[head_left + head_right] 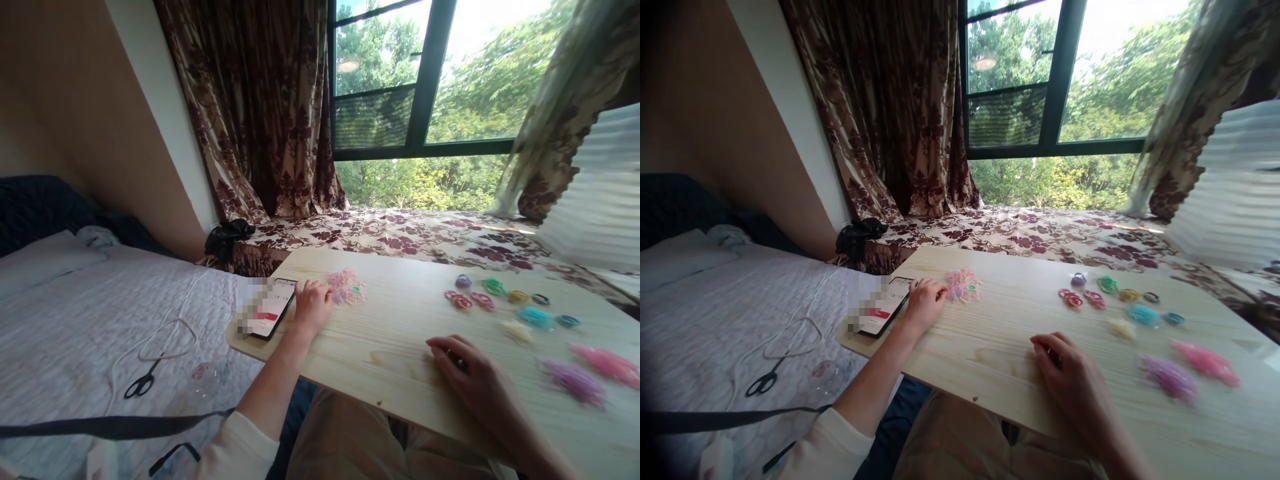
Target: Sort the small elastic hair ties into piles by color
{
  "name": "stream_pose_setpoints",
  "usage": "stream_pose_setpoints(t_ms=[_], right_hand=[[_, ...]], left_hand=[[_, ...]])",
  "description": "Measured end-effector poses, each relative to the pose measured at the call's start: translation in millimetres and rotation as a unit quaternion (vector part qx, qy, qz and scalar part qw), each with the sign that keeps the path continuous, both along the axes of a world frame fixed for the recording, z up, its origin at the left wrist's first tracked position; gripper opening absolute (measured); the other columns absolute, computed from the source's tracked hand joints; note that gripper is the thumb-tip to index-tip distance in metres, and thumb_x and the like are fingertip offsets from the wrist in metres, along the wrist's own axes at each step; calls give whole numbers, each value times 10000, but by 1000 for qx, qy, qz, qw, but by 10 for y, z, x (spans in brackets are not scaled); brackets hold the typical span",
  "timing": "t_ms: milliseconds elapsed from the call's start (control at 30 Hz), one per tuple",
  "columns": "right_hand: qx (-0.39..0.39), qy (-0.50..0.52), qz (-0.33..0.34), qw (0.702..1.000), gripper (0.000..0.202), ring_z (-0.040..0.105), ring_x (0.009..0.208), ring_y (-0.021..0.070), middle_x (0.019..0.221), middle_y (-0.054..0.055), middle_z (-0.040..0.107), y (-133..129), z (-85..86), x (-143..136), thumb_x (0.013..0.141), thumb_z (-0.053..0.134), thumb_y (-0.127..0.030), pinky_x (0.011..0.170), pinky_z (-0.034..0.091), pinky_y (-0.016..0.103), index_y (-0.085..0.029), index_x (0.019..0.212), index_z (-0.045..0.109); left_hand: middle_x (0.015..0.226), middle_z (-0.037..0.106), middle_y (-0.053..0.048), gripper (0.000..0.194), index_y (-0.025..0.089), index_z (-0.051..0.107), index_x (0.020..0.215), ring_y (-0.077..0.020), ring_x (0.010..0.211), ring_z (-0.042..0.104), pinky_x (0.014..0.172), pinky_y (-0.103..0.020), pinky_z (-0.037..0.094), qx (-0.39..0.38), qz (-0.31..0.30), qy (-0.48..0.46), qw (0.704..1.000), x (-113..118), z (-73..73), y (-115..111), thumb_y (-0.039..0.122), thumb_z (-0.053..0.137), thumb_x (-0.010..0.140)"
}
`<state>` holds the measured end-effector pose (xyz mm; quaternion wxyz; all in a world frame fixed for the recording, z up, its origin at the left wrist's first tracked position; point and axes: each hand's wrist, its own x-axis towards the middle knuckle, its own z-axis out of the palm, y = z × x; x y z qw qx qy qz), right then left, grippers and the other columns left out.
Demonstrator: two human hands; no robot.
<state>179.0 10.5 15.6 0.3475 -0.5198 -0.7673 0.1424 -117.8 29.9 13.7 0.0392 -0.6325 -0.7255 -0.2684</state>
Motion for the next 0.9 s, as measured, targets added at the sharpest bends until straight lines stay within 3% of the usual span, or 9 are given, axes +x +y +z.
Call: stream_pose_setpoints(t_ms=[333, 900], right_hand=[[13, -3, 10, 1000, 315, 633, 596, 169, 822, 65, 722, 2, -31, 9, 816, 471, -417, 568, 478, 289, -225, 816, 720], [13, 5, 10, 1000, 300, 639, 623, 172, 815, 57, 720, -52, 12, -11, 828, 467, -387, 602, 473, 298, -223, 820, 719]], left_hand=[[1039, 744, -47, 280, 238, 727, 965, -226, 1062, 595, 1039, -423, 328, 3, 25, -14, 1000, -39, -24, 0, 105, 517, 837], [926, 731, -65, 148, 221, 705, 769, -267, 1030, 576, 993, -450, 342, -15, 55, 9, 998, -50, 12, -35, 197, 564, 807]])
